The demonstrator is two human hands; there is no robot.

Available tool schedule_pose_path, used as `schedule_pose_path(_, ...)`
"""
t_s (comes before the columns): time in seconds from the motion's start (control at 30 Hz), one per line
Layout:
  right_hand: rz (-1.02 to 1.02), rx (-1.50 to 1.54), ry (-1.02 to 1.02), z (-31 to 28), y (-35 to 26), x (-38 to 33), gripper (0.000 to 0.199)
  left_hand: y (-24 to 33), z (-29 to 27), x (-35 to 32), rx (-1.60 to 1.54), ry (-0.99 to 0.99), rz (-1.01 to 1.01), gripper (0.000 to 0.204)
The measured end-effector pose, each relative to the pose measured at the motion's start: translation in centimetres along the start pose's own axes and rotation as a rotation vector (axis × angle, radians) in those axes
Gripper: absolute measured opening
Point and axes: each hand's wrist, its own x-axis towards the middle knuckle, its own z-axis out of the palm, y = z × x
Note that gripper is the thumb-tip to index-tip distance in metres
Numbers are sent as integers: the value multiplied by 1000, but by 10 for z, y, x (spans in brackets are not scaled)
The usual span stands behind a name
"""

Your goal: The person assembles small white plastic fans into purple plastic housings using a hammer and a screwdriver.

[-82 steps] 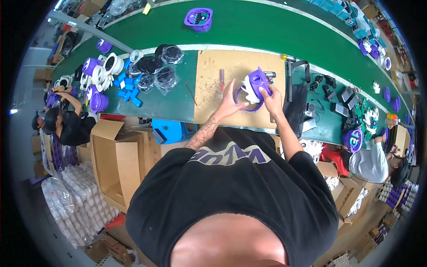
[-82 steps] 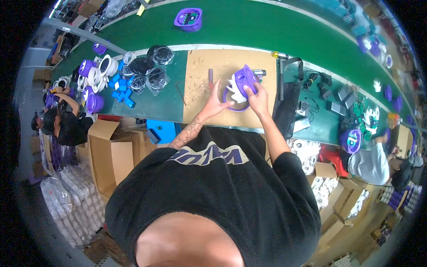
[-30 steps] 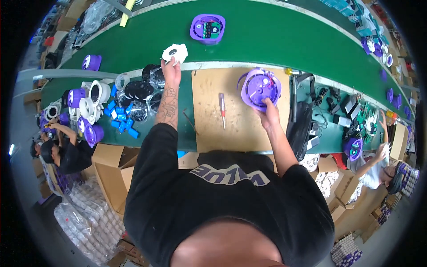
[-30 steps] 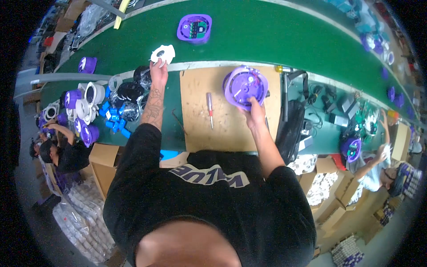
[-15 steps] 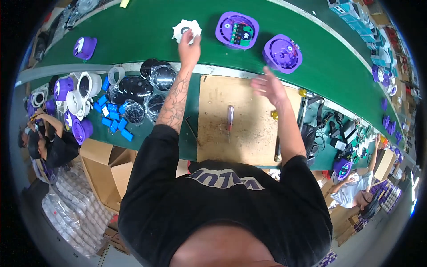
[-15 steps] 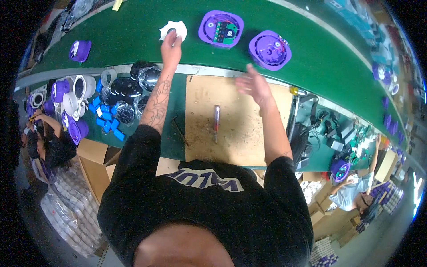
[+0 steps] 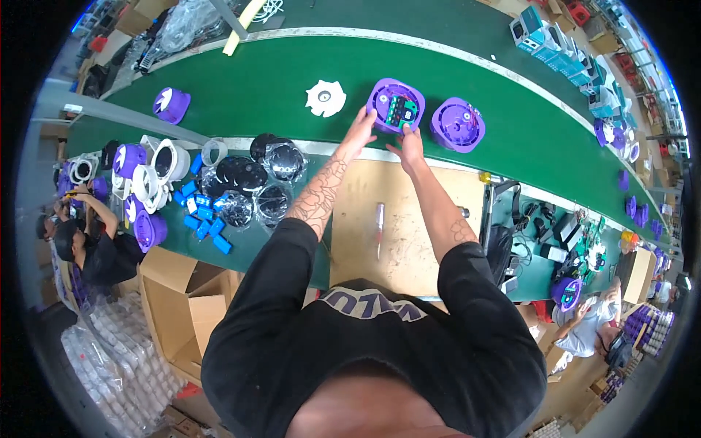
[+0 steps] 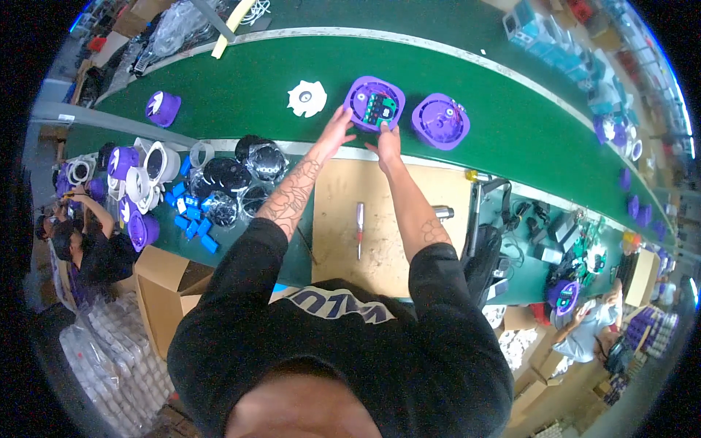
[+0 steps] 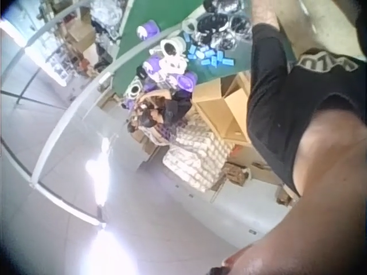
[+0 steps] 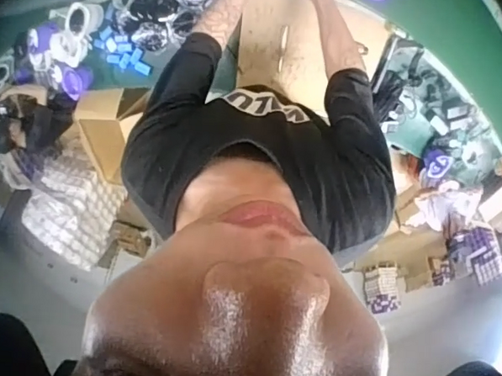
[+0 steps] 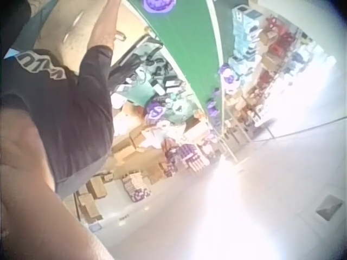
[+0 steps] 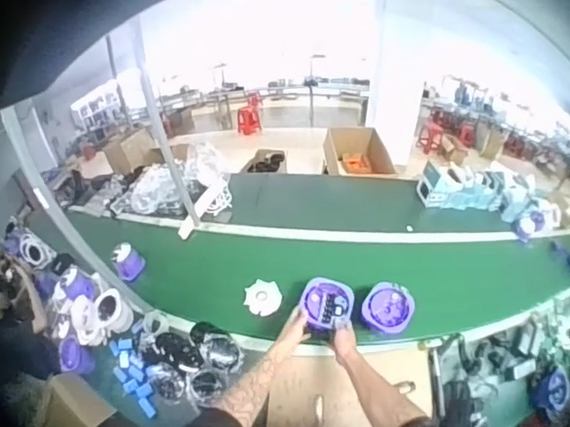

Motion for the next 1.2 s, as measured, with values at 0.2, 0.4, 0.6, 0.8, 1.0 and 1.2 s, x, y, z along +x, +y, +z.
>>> schedule_pose_path(0.2, -83, 59, -20, -27, 6, -65, 47, -53, 27, -72, -162, 108, 92, 54)
schedule_pose_path(0.4, -112, -31, -32, -109, 23, -194, 45, -88, 88, -202, -122, 71, 106, 51)
schedule_pose_path(0.6, 130, -121, 201, -171, 90, -266, 49, -189, 70, -240, 920, 210, 71, 53)
schedule_pose_path(0.8, -524, -1124, 404, -154, 66, -278, 81, -198, 60, -216, 982, 369, 181, 61)
schedule_pose_path(1.0, -319, -1281, 463, -130, 55, -258, 89, -168, 45, -225, 124, 248, -278, 39)
schedule_pose_path(1.2, -646, -1283, 430, -150, 40, -251, 65, -132, 43, -323, -269, 52, -175, 26)
